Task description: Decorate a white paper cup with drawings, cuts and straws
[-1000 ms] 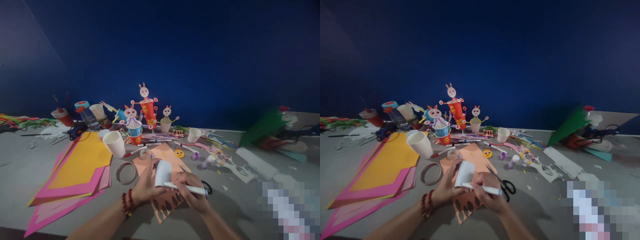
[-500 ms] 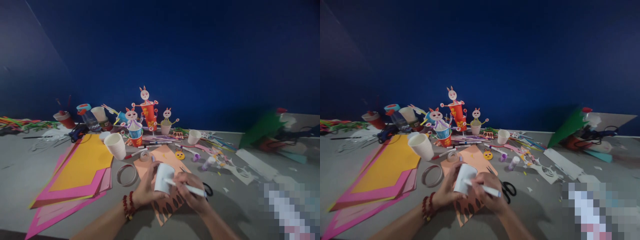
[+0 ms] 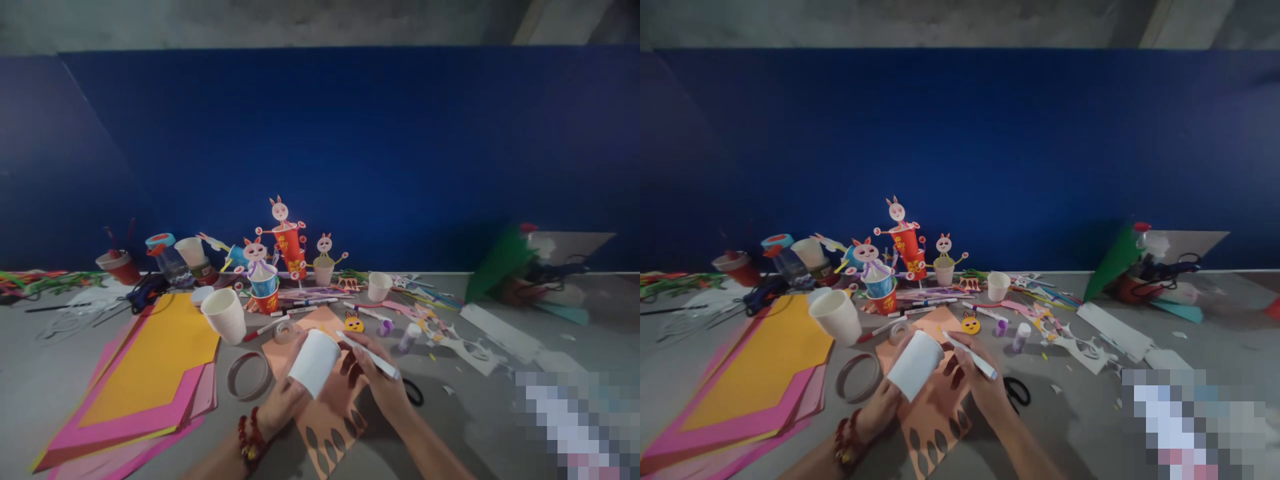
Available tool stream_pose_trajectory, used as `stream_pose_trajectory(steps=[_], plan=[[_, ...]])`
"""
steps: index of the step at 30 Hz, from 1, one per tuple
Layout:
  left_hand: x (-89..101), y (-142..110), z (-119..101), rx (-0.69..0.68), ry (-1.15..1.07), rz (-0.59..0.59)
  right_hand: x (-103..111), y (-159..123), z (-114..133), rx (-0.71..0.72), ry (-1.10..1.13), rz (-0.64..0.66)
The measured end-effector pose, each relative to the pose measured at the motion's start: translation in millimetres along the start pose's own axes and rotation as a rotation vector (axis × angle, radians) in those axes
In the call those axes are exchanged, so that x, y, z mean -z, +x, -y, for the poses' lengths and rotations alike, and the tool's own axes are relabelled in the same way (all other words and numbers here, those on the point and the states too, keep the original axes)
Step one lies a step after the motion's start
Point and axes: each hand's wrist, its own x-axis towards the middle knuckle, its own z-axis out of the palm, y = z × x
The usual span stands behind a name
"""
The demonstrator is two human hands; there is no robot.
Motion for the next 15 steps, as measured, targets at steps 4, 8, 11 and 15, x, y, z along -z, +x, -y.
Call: stream_pose_trajectory(steps=[4,8,11,15], plan=[[-0.8,0.4,1.1,-0.043,0.055,0.102,1.8,2.9,-1.1,0.038,0.038,-0.054],[0.7,2.9,6.8,-0.204,0.257,0.186,6.0,5.7,1.3,0.15,-0.084,-0.069],[-1.2,4.0,2.8,-0.268,0.474,0.183,7.7,5.4,2.7,0.191,-0.17,-0.043],[-2.1,3.7,-2.3,-0.305,0.586,0.205,7.2,4.2,2.1,0.219,-0.258,-0.004]])
